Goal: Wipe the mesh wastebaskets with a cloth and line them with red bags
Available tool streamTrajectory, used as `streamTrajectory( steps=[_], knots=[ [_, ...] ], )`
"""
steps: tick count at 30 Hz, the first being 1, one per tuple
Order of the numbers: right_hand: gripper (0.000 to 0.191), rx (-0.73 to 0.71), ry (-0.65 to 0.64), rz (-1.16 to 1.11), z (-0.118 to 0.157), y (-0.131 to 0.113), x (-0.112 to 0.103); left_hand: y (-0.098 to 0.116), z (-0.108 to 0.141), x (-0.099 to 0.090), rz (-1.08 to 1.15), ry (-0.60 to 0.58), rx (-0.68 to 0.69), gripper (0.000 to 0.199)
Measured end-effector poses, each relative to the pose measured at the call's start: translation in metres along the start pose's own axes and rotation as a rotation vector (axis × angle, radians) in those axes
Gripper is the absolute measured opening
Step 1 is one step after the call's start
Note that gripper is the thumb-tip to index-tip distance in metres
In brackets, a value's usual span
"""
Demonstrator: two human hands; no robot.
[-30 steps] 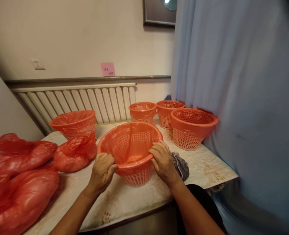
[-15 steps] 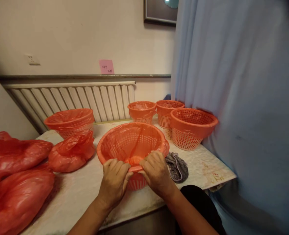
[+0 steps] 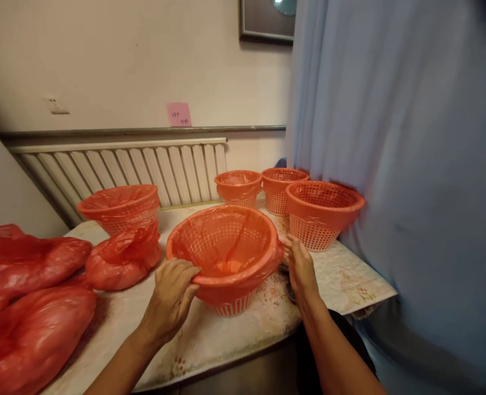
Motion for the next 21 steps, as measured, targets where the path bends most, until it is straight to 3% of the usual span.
streamTrajectory(
  steps=[3,8,14,18,21],
  knots=[
    [0.037,0.216,-0.081,-0.374,0.002,0.033,0.013,0.028,-0.006,0.003,-0.081,0.018,0.037,0.028],
    [0.033,0.268,-0.232,-0.655,0.018,0.036,0.050,0.058,-0.023,0.014,-0.092,0.008,0.066,0.023],
    [0.048,0.297,-0.413,-0.617,0.034,0.032,0.073,0.052,-0.025,0.018,-0.156,0.026,-0.003,0.017],
    [0.045,0.426,-0.425,-0.480,0.036,0.056,0.063,0.050,-0.023,0.019,-0.168,0.010,0.008,0.018],
    [0.040,0.444,-0.400,-0.460,0.034,0.065,0.053,0.049,-0.024,0.018,-0.164,0.009,0.014,0.019]
  ],
)
Point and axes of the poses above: each hand's wrist, its own z-axis away from the middle knuckle, its own x-axis out of the palm, y = z × x, the point moved 9 cm from there along -z, towards the middle knuckle, and after that the axes turned 13 degrees about -y, right-handed, at the moved point
